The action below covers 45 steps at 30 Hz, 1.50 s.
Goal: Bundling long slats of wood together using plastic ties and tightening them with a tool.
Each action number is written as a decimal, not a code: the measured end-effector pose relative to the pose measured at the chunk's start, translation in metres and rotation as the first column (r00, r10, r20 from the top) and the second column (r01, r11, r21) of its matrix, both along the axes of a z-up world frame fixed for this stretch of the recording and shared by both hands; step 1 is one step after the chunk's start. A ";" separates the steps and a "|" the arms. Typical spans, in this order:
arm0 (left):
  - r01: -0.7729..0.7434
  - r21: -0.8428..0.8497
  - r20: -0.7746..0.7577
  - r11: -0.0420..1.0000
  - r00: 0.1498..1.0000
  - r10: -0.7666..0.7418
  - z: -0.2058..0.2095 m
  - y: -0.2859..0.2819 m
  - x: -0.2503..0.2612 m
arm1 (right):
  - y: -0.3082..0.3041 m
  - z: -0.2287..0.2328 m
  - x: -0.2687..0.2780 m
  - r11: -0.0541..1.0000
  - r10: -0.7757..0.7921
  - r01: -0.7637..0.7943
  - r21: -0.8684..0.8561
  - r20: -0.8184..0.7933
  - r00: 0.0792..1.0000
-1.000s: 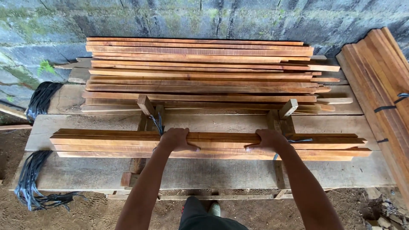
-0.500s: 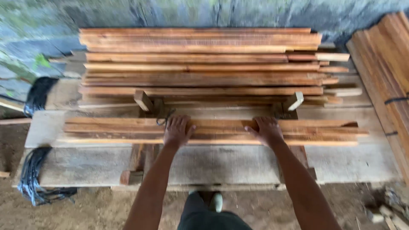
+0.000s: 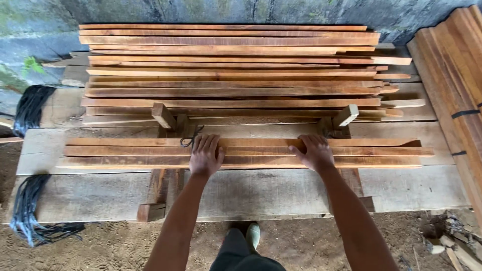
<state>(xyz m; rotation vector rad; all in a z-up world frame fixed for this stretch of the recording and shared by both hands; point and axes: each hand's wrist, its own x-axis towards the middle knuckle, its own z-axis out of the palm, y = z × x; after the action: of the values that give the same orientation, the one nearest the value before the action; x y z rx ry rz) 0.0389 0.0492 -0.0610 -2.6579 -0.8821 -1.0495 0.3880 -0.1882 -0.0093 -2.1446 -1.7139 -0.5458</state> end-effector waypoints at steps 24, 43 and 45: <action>0.048 -0.053 0.070 0.997 0.997 -0.044 0.009 -0.008 -0.003 | 0.001 -0.010 0.003 0.964 -0.082 0.054 -0.261 -0.097 0.992; -0.022 -0.903 0.407 0.429 0.274 0.871 0.015 -0.124 0.045 | 0.105 0.107 0.001 0.297 -0.457 -0.557 -0.776 -0.627 0.630; 0.481 -0.811 0.372 0.332 -0.012 0.928 0.013 -0.129 0.044 | 0.117 0.089 -0.005 0.251 -0.444 -0.646 -0.721 -0.679 0.585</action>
<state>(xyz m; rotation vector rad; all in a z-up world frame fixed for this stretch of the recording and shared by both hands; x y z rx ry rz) 0.0831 -0.0793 -0.0485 -0.7556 -2.9881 -2.9870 0.3834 -0.0712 0.0794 -2.0758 -1.6086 1.9404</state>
